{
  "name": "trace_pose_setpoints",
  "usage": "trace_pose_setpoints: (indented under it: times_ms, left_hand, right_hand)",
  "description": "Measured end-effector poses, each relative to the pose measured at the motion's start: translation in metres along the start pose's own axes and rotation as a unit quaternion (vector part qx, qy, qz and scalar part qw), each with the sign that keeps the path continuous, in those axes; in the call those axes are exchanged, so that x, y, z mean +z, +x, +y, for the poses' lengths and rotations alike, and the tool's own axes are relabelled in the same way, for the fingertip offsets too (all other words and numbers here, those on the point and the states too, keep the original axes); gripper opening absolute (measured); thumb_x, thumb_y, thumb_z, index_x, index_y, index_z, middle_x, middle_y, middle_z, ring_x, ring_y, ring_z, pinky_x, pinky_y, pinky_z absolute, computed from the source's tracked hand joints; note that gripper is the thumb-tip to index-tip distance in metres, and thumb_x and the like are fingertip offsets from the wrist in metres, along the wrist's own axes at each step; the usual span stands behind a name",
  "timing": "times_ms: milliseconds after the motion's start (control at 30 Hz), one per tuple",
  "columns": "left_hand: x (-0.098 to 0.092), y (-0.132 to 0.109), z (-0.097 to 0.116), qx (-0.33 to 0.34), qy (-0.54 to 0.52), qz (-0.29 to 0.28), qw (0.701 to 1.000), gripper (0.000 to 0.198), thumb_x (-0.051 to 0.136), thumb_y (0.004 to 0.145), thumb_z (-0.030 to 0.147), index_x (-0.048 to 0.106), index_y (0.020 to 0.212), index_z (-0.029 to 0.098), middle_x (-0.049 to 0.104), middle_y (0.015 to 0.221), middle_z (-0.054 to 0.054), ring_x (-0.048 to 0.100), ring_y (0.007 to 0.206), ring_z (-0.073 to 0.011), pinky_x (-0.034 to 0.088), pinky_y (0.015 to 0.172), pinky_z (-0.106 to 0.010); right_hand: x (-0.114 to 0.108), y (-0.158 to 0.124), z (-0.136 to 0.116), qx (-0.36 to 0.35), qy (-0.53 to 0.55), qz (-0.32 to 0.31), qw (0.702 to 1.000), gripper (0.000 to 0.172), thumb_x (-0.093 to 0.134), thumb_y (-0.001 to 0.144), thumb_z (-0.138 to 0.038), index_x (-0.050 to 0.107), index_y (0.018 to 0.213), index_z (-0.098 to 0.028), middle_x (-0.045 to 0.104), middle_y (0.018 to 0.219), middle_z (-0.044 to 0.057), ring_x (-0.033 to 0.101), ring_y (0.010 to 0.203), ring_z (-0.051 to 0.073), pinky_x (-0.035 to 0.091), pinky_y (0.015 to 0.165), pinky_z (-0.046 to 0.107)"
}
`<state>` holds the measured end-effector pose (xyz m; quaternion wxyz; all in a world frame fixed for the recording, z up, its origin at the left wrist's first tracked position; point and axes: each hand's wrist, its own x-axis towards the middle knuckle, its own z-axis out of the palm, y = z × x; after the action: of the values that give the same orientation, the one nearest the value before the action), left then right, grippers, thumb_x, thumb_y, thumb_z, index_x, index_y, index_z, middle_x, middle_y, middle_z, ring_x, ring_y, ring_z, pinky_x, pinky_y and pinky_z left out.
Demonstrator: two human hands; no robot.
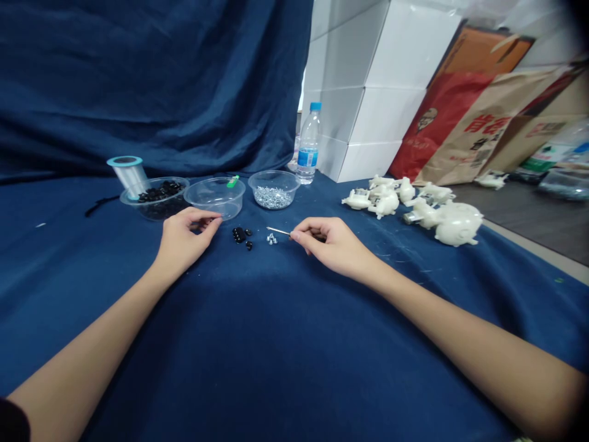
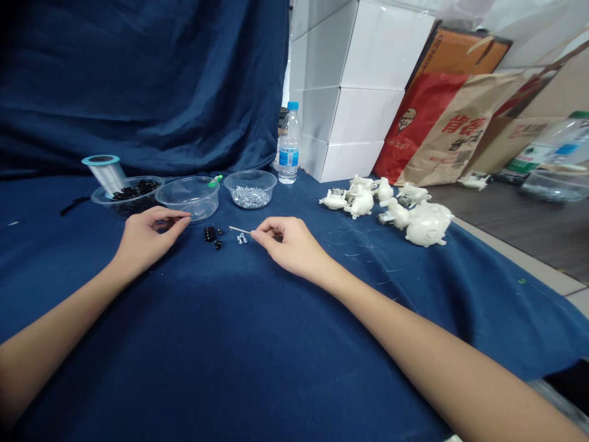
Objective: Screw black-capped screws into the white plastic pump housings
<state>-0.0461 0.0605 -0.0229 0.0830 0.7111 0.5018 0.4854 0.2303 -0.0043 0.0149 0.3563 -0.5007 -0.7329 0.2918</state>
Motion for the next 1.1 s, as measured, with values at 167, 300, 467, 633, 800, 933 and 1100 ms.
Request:
trace_pose_setpoints:
  times_ms: [167, 300, 467, 633, 800, 933, 1100]
  left_hand:
    - [0.003, 0.003, 0.002, 0.007, -0.010, 0.020, 1.000, 0.013, 0.070, 0.079, 0.032, 0.076, 0.087, 0.024, 0.074, 0.098, -0.004, 0.069, 0.093, -0.0211, 0.057, 0.086, -0.036]
    - [0.008, 0.006, 0.003, -0.023, -0.038, 0.020, 0.999, 0.023, 0.073, 0.077, 0.032, 0.073, 0.097, 0.019, 0.077, 0.085, -0.005, 0.073, 0.078, -0.0208, 0.061, 0.079, -0.036]
    - [0.015, 0.009, 0.000, -0.023, -0.046, -0.004, 0.999, 0.018, 0.071, 0.079, 0.033, 0.075, 0.090, 0.020, 0.076, 0.072, -0.003, 0.072, 0.065, -0.0204, 0.061, 0.071, -0.036]
    - [0.022, 0.013, -0.007, 0.021, -0.027, -0.041, 0.999, 0.018, 0.062, 0.085, 0.017, 0.077, 0.094, 0.019, 0.077, 0.094, -0.005, 0.071, 0.068, -0.0164, 0.060, 0.074, -0.034]
    - [0.024, 0.014, -0.006, 0.025, -0.008, -0.069, 0.997, 0.015, 0.064, 0.087, 0.012, 0.072, 0.099, 0.015, 0.075, 0.097, -0.005, 0.071, 0.079, -0.0160, 0.058, 0.082, -0.038]
    - [0.020, 0.014, 0.002, -0.010, 0.011, -0.074, 0.997, 0.011, 0.073, 0.082, 0.020, 0.074, 0.093, 0.017, 0.077, 0.092, -0.004, 0.072, 0.087, -0.0188, 0.055, 0.089, -0.042]
    - [0.017, 0.015, 0.004, -0.045, 0.038, -0.097, 0.993, 0.013, 0.073, 0.083, 0.028, 0.073, 0.087, 0.016, 0.076, 0.088, -0.003, 0.071, 0.088, -0.0194, 0.053, 0.092, -0.044]
  right_hand:
    - [0.000, -0.001, 0.001, -0.002, -0.001, -0.002, 1.000, 0.023, 0.057, 0.090, -0.035, 0.069, 0.083, -0.017, 0.058, 0.065, -0.001, 0.049, 0.059, 0.011, 0.039, 0.060, 0.028]
    - [0.000, -0.001, 0.002, -0.002, -0.001, -0.003, 1.000, 0.023, 0.057, 0.091, -0.035, 0.070, 0.084, -0.017, 0.058, 0.064, -0.001, 0.050, 0.058, 0.011, 0.039, 0.059, 0.028]
    - [0.001, 0.000, 0.005, -0.004, -0.003, -0.003, 1.000, 0.023, 0.057, 0.091, -0.035, 0.069, 0.084, -0.018, 0.058, 0.063, -0.001, 0.050, 0.058, 0.011, 0.040, 0.060, 0.027]
    - [0.001, 0.001, 0.005, -0.002, -0.007, -0.002, 1.000, 0.023, 0.057, 0.091, -0.036, 0.070, 0.084, -0.018, 0.057, 0.062, -0.002, 0.049, 0.057, 0.011, 0.039, 0.060, 0.028]
    - [0.001, 0.001, 0.003, 0.003, -0.010, -0.004, 1.000, 0.024, 0.056, 0.091, -0.036, 0.069, 0.084, -0.017, 0.057, 0.063, -0.001, 0.049, 0.058, 0.011, 0.039, 0.059, 0.028]
    - [0.001, 0.001, 0.003, 0.007, -0.013, -0.005, 1.000, 0.024, 0.056, 0.090, -0.035, 0.069, 0.084, -0.017, 0.057, 0.063, -0.001, 0.048, 0.057, 0.011, 0.038, 0.059, 0.028]
    - [0.002, 0.000, 0.004, 0.006, -0.013, -0.006, 1.000, 0.026, 0.056, 0.090, -0.037, 0.069, 0.083, -0.017, 0.057, 0.063, -0.001, 0.048, 0.057, 0.011, 0.038, 0.059, 0.028]
